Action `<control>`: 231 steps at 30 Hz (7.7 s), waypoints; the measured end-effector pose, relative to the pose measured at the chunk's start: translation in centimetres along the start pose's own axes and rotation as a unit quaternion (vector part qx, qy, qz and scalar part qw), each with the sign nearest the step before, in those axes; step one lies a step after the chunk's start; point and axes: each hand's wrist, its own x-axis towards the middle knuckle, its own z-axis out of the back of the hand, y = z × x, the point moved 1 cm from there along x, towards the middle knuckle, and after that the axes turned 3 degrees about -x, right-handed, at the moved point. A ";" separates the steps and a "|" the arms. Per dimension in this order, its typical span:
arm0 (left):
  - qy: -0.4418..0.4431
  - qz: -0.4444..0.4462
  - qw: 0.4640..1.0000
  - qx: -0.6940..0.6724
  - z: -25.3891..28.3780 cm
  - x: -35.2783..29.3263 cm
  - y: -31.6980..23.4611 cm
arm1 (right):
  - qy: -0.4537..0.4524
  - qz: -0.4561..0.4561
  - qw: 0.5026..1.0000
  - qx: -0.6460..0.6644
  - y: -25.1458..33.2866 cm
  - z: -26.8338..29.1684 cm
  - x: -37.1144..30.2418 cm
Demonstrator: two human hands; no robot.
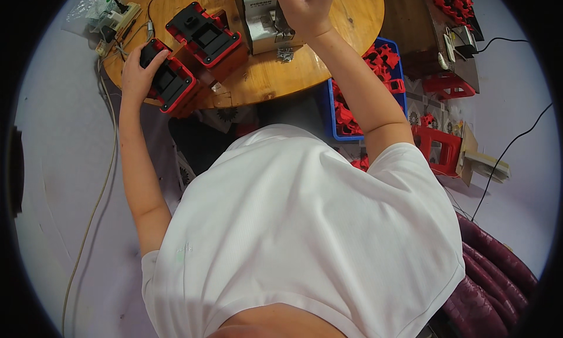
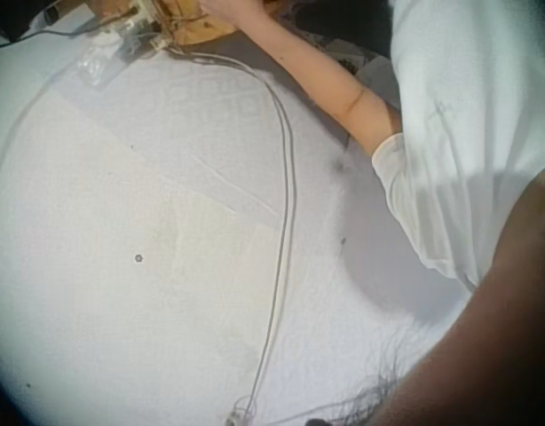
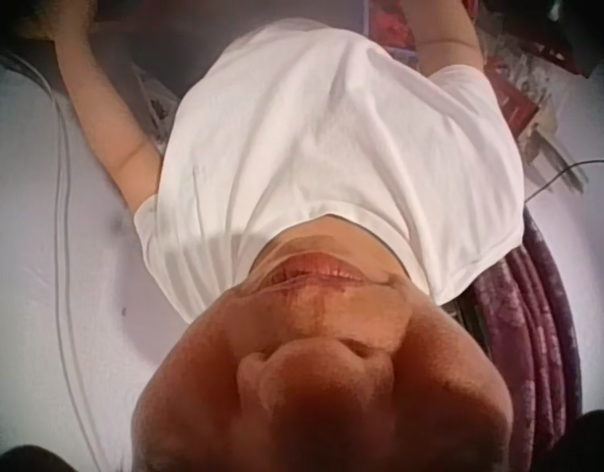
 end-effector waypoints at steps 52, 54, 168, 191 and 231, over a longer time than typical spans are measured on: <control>0.006 0.106 0.993 -0.048 0.8 -1.5 0.6 | 0.093 -0.064 0.949 0.294 1.8 -24.7 5.5; -0.078 -0.011 0.974 0.214 1.2 -0.9 -0.3 | 0.111 -0.069 0.950 0.284 2.0 -20.3 7.5; -0.046 -0.530 0.807 0.258 -17.4 34.2 -24.9 | 0.302 -0.332 0.874 0.185 1.5 -6.6 -6.1; -0.155 -0.449 0.862 0.176 3.6 27.2 -22.2 | 0.169 -0.231 0.953 0.102 -0.2 -7.3 -6.5; -0.038 -0.299 0.949 0.097 -1.2 -5.8 -11.2 | 0.032 -0.105 0.989 0.103 5.9 0.5 4.1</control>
